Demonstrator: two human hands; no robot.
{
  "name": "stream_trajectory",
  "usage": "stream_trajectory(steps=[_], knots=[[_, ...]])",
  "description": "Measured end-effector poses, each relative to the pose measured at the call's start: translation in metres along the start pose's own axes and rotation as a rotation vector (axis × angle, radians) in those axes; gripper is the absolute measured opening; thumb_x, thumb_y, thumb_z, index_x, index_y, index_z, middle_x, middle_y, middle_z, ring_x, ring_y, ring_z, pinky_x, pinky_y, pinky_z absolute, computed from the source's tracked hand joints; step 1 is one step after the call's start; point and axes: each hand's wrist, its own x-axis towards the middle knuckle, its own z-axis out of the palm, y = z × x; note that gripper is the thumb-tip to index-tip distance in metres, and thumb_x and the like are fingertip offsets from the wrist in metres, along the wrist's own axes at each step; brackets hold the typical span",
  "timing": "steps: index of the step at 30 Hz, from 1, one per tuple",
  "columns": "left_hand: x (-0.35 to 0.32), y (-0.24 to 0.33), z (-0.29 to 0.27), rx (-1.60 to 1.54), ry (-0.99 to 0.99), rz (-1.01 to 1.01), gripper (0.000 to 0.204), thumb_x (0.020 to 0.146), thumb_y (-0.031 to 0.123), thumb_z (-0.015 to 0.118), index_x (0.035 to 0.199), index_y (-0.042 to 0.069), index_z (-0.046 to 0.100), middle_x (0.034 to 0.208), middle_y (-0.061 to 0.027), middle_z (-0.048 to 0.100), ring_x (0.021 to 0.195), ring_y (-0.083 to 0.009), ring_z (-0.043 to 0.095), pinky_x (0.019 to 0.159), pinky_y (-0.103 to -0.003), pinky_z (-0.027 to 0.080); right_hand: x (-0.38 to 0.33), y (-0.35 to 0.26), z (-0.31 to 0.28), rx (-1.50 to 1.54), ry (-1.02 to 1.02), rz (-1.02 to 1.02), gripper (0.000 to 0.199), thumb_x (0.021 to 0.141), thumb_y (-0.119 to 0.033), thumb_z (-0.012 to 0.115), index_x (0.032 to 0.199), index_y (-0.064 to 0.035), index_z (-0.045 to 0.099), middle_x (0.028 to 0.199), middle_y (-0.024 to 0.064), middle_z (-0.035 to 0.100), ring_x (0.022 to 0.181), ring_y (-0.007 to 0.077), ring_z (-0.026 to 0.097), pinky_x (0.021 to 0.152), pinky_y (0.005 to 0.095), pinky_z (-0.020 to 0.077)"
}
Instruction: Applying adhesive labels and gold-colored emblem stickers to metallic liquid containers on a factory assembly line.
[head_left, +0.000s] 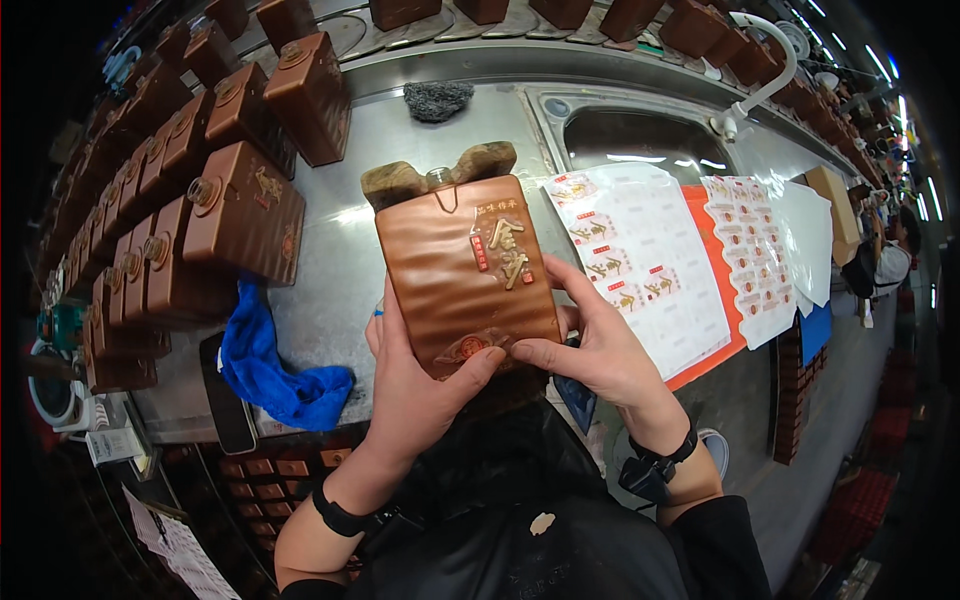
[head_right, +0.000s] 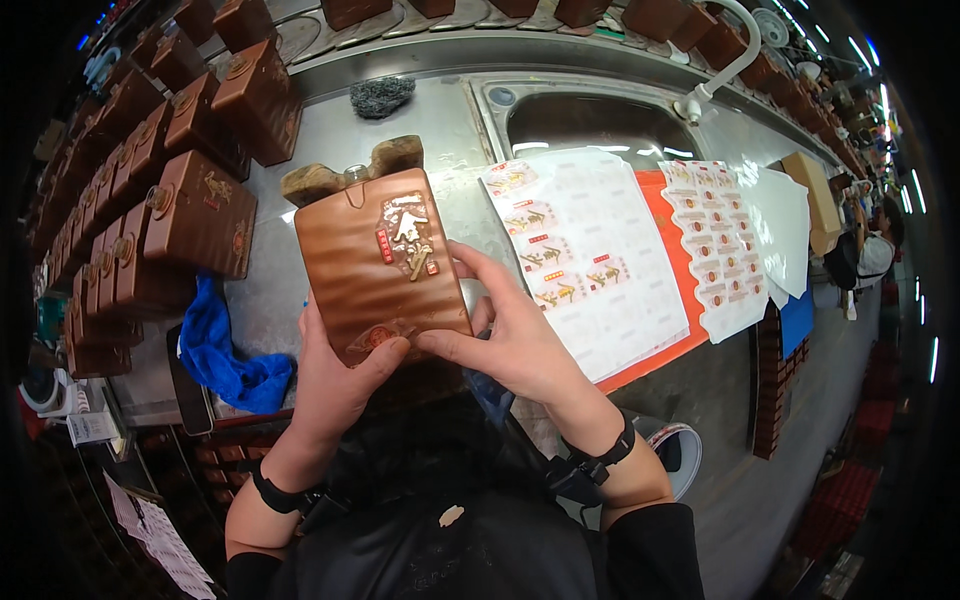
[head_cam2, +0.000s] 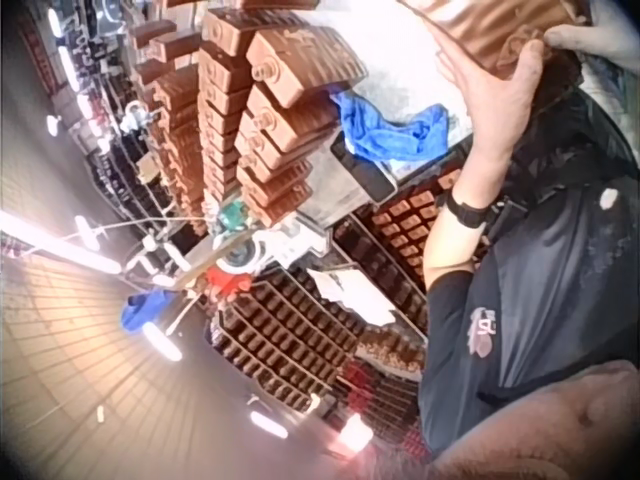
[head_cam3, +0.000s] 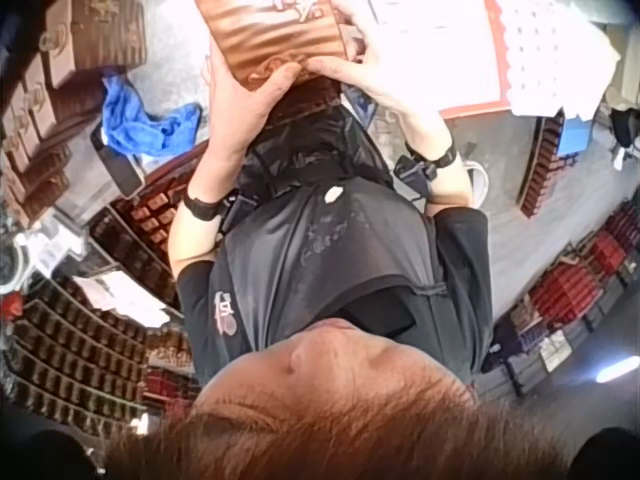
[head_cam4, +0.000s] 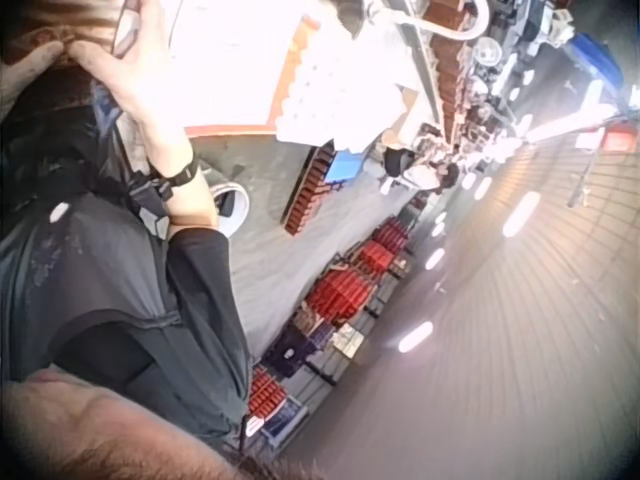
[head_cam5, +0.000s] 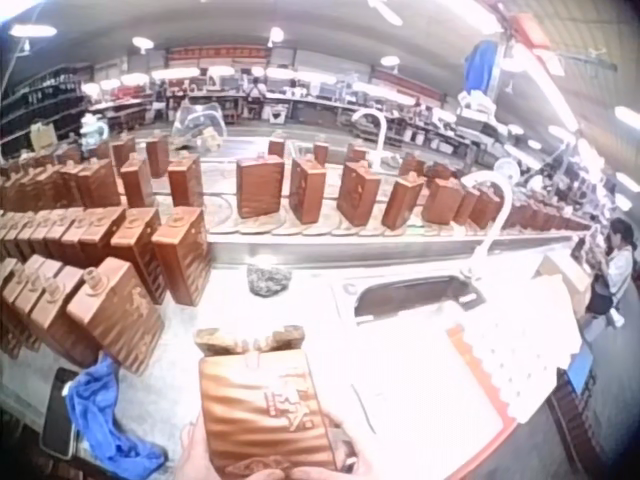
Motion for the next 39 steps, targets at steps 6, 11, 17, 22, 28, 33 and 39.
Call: stream_trajectory(steps=[6, 11, 17, 22, 28, 33, 39], knots=[[0.001, 0.0, 0.0, 0.007, -0.022, 0.012, 0.102, 0.077, 0.036, 0.086, 0.153, 0.001, 0.026, 0.134, -0.0164, 0.054, 0.118, -0.0319, 0.039, 0.111, -0.048, 0.025, 0.0, 0.003, -0.002, 0.0, -0.007, -0.01, 0.089, 0.08, -0.016, 0.087, 0.153, -0.0012, 0.038, 0.134, 0.0092, 0.055, 0.07, 0.005, 0.047, 0.064, 0.0212, 0.0431], [0.001, -0.001, 0.0, 0.011, -0.023, 0.021, 0.104, 0.077, 0.034, 0.086, 0.154, 0.001, 0.025, 0.134, -0.016, 0.054, 0.119, -0.0316, 0.039, 0.111, -0.048, 0.025, 0.0, 0.002, -0.002, 0.011, -0.006, 0.0, 0.089, 0.08, -0.015, 0.087, 0.153, -0.0012, 0.039, 0.134, 0.0095, 0.055, 0.071, 0.0051, 0.047, 0.065, 0.0213, 0.0438], [-0.001, -0.003, -0.002, -0.001, -0.028, -0.001, 0.108, 0.075, 0.03, 0.087, 0.156, 0.001, 0.022, 0.134, -0.0194, 0.05, 0.12, -0.0317, 0.039, 0.111, -0.046, 0.03, -0.001, 0.001, -0.006, -0.051, -0.006, -0.015, 0.091, 0.078, -0.015, 0.088, 0.154, -0.0029, 0.039, 0.134, 0.0074, 0.056, 0.074, 0.0069, 0.047, 0.07, 0.0222, 0.0448], [0.006, 0.005, -0.009, -0.137, -0.036, -0.011, 0.11, 0.075, 0.027, 0.087, 0.157, 0.001, 0.019, 0.134, -0.0207, 0.047, 0.125, -0.0339, 0.043, 0.111, -0.046, 0.035, -0.002, 0.002, -0.008, -0.067, -0.023, -0.007, 0.093, 0.075, -0.017, 0.088, 0.154, -0.0038, 0.039, 0.135, 0.0077, 0.056, 0.075, 0.0085, 0.046, 0.072, 0.0232, 0.0447], [0.01, 0.011, 0.006, -0.14, 0.04, -0.01, 0.106, 0.079, 0.024, 0.085, 0.157, -0.001, 0.018, 0.134, -0.0215, 0.045, 0.126, -0.0325, 0.044, 0.11, -0.045, 0.036, -0.003, 0.006, -0.009, -0.121, -0.018, -0.033, 0.094, 0.075, -0.02, 0.089, 0.153, -0.0041, 0.039, 0.132, 0.0089, 0.057, 0.075, 0.0107, 0.047, 0.071, 0.0245, 0.0452], [0.01, 0.011, 0.006, -0.07, 0.045, 0.011, 0.106, 0.08, 0.024, 0.085, 0.158, -0.001, 0.017, 0.134, -0.0213, 0.046, 0.127, -0.0326, 0.045, 0.11, -0.044, 0.038, -0.003, 0.006, -0.011, -0.158, -0.016, -0.045, 0.095, 0.075, -0.021, 0.089, 0.154, -0.0046, 0.039, 0.132, 0.0099, 0.056, 0.074, 0.0115, 0.047, 0.071, 0.025, 0.0456], [0.007, 0.016, 0.004, -0.306, -0.001, -0.066, 0.102, 0.086, 0.021, 0.08, 0.16, -0.001, 0.014, 0.136, -0.0195, 0.046, 0.13, -0.031, 0.046, 0.113, -0.043, 0.037, -0.004, 0.008, -0.023, -0.096, -0.001, -0.04, 0.074, 0.085, -0.02, 0.081, 0.148, -0.0026, 0.047, 0.124, 0.0076, 0.062, 0.069, 0.0102, 0.05, 0.068, 0.0228, 0.0461]])
